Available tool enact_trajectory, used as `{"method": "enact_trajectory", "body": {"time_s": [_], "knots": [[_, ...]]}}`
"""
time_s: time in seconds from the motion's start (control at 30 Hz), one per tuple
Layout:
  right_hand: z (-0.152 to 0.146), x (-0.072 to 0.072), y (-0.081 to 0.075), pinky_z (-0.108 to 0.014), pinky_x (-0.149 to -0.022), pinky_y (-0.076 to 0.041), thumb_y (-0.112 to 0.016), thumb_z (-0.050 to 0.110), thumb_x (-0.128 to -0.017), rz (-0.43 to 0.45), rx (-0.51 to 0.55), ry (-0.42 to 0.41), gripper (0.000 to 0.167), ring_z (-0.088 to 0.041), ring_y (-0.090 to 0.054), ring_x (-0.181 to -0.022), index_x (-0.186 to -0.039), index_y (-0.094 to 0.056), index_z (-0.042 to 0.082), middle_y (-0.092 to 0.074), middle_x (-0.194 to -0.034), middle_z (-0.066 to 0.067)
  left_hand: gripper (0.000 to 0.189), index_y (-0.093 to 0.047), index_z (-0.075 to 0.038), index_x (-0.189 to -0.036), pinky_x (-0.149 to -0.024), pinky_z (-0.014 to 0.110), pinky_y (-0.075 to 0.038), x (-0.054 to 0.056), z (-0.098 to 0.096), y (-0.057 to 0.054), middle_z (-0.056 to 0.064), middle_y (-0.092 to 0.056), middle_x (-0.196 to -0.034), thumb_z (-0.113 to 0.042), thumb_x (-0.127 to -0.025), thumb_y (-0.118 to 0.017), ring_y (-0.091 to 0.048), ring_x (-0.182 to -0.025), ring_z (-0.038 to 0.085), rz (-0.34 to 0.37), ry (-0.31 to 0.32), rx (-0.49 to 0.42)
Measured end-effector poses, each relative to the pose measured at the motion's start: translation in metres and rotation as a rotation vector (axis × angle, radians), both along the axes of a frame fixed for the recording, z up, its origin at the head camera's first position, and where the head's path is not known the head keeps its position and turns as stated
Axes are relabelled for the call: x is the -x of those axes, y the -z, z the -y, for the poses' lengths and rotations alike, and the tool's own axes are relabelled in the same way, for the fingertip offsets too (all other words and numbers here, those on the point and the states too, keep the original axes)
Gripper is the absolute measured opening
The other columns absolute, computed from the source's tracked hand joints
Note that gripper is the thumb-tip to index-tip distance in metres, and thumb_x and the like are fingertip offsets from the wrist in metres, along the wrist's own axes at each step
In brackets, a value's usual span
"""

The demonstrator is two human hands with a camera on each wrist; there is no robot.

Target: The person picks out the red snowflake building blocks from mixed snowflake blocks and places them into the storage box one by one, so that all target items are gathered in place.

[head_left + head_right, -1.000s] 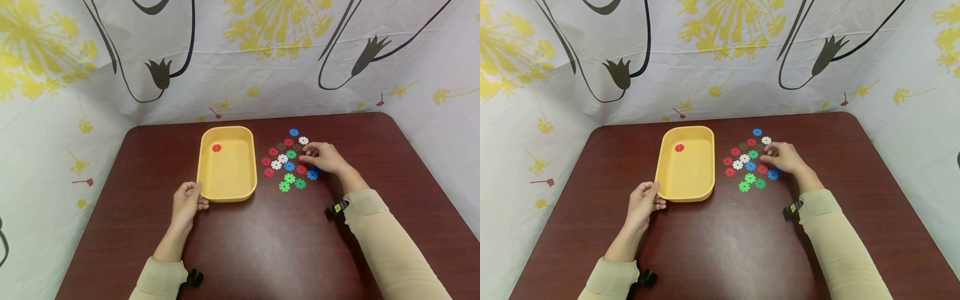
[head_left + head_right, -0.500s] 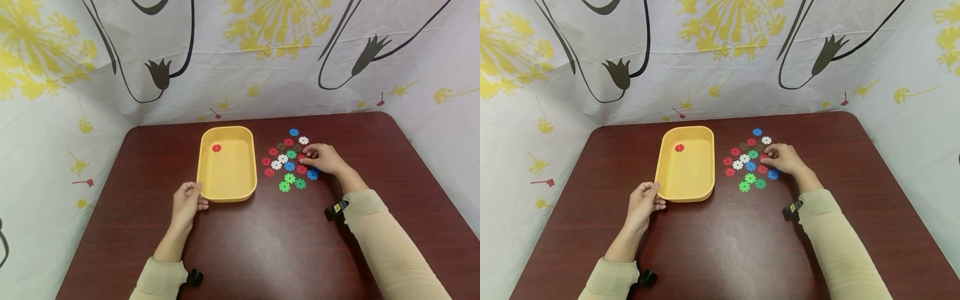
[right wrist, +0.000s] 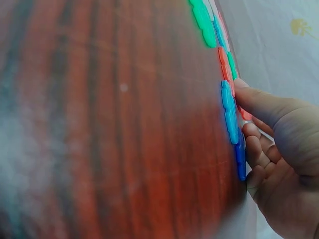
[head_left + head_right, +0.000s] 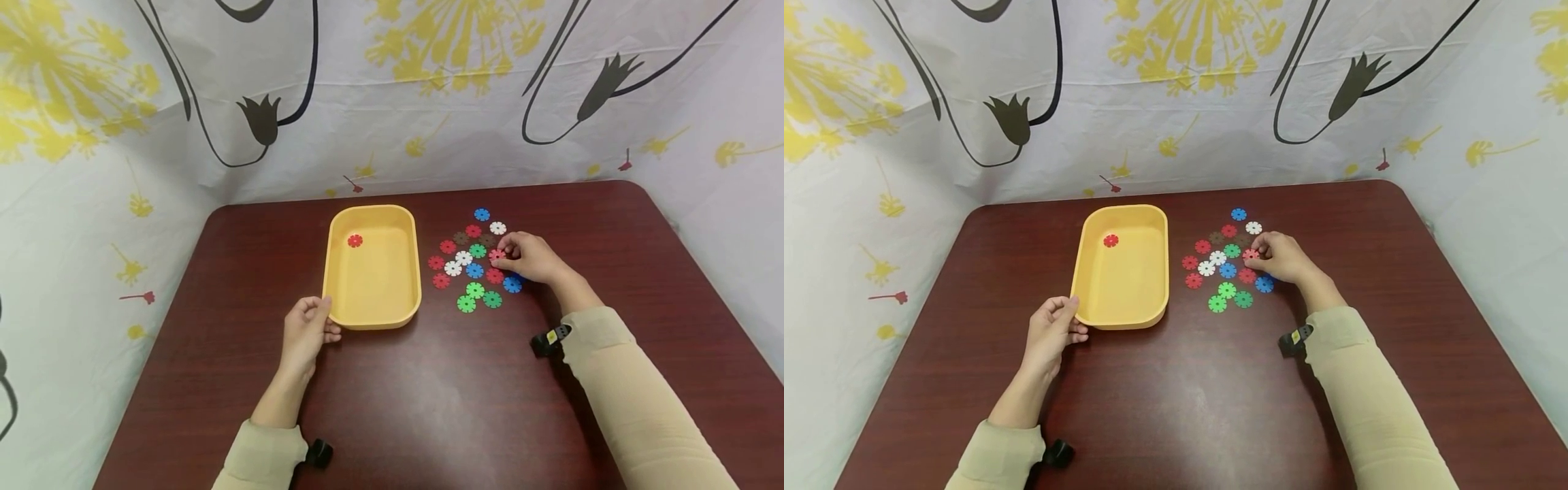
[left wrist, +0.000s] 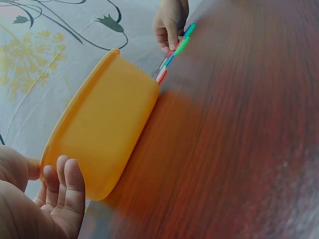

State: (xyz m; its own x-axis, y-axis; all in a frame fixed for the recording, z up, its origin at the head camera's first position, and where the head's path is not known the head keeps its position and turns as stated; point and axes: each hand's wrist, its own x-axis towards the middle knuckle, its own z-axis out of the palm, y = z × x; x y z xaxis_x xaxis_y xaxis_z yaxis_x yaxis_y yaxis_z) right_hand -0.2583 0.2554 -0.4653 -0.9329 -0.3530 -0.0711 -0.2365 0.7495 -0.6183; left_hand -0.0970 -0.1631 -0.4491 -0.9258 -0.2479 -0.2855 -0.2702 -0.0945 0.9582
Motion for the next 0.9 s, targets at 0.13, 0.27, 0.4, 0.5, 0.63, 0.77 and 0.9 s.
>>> {"method": "enact_trajectory", "body": {"time_s": [0.13, 0.27, 0.4, 0.5, 0.63, 0.77, 0.9], "knots": [[-0.0017, -0.0017, -0.0002, -0.036, -0.072, -0.049, -0.074, 0.02, -0.095, 0.005, 0.021, 0.018, 0.035, -0.026, -0.053, -0.081, -0.116, -0.055, 0.0, -0.06, -0.099, -0.015, 0.024, -0.051, -0.002, -0.107, -0.056, 0.025, -0.059, 0.0002, -0.0003, -0.0001, 0.003, -0.056, -0.073, -0.023, -0.104, -0.061, -0.062, -0.059, 0.014, 0.0, 0.006, 0.005], [-0.0036, -0.0016, -0.0012, -0.043, -0.079, -0.052, -0.075, 0.023, -0.094, 0.015, 0.017, 0.013, 0.047, -0.029, -0.058, -0.085, -0.128, -0.053, 0.0, -0.062, -0.102, -0.017, 0.023, -0.051, -0.002, -0.107, -0.056, 0.025, -0.059, 0.0004, -0.0004, -0.0007, 0.003, -0.056, -0.073, -0.023, -0.104, -0.06, -0.062, -0.059, 0.014, 0.003, 0.008, 0.013], [-0.0061, -0.0013, -0.0022, -0.04, -0.078, -0.052, -0.077, 0.021, -0.092, 0.042, 0.021, 0.003, 0.047, -0.027, -0.059, -0.085, -0.128, -0.057, -0.001, -0.061, -0.101, -0.015, 0.024, -0.051, -0.002, -0.107, -0.056, 0.025, -0.059, 0.0001, -0.0002, -0.001, 0.003, -0.056, -0.074, -0.024, -0.104, -0.06, -0.062, -0.06, 0.014, 0.006, 0.008, 0.019], [-0.0075, -0.0015, -0.0017, -0.036, -0.074, -0.051, -0.077, 0.017, -0.093, 0.031, 0.019, 0.001, 0.039, -0.026, -0.058, -0.082, -0.124, -0.061, -0.001, -0.061, -0.097, -0.013, 0.025, -0.051, -0.002, -0.107, -0.056, 0.026, -0.06, -0.0001, 0.0, -0.0006, 0.003, -0.056, -0.074, -0.025, -0.104, -0.06, -0.063, -0.06, 0.015, 0.006, 0.005, 0.019], [-0.0076, -0.0022, -0.0001, -0.035, -0.074, -0.051, -0.075, 0.017, -0.093, 0.007, 0.019, -0.003, 0.033, -0.025, -0.058, -0.081, -0.118, -0.064, -0.001, -0.063, -0.093, -0.011, 0.025, -0.051, -0.002, -0.107, -0.056, 0.025, -0.059, -0.0005, 0.0002, 0.0003, 0.003, -0.056, -0.074, -0.025, -0.104, -0.06, -0.063, -0.06, 0.014, 0.009, 0.002, 0.018], [-0.0073, -0.0028, 0.0008, -0.034, -0.071, -0.048, -0.075, 0.018, -0.094, -0.007, 0.015, -0.014, 0.035, -0.024, -0.056, -0.076, -0.12, -0.062, -0.001, -0.062, -0.09, -0.01, 0.024, -0.051, -0.002, -0.107, -0.056, 0.025, -0.059, -0.0006, 0.0005, 0.0011, 0.003, -0.055, -0.074, -0.025, -0.104, -0.06, -0.062, -0.059, 0.013, 0.011, 0.004, 0.021], [-0.0055, -0.0017, 0.0016, -0.032, -0.065, -0.046, -0.076, 0.021, -0.094, -0.039, 0.002, -0.03, 0.041, -0.021, -0.053, -0.069, -0.125, -0.06, 0.001, -0.06, -0.085, -0.007, 0.024, -0.052, -0.003, -0.106, -0.055, 0.024, -0.058, -0.0001, 0.0008, 0.0016, 0.003, -0.055, -0.074, -0.025, -0.104, -0.06, -0.062, -0.058, 0.013, 0.004, 0.005, 0.021]]}}
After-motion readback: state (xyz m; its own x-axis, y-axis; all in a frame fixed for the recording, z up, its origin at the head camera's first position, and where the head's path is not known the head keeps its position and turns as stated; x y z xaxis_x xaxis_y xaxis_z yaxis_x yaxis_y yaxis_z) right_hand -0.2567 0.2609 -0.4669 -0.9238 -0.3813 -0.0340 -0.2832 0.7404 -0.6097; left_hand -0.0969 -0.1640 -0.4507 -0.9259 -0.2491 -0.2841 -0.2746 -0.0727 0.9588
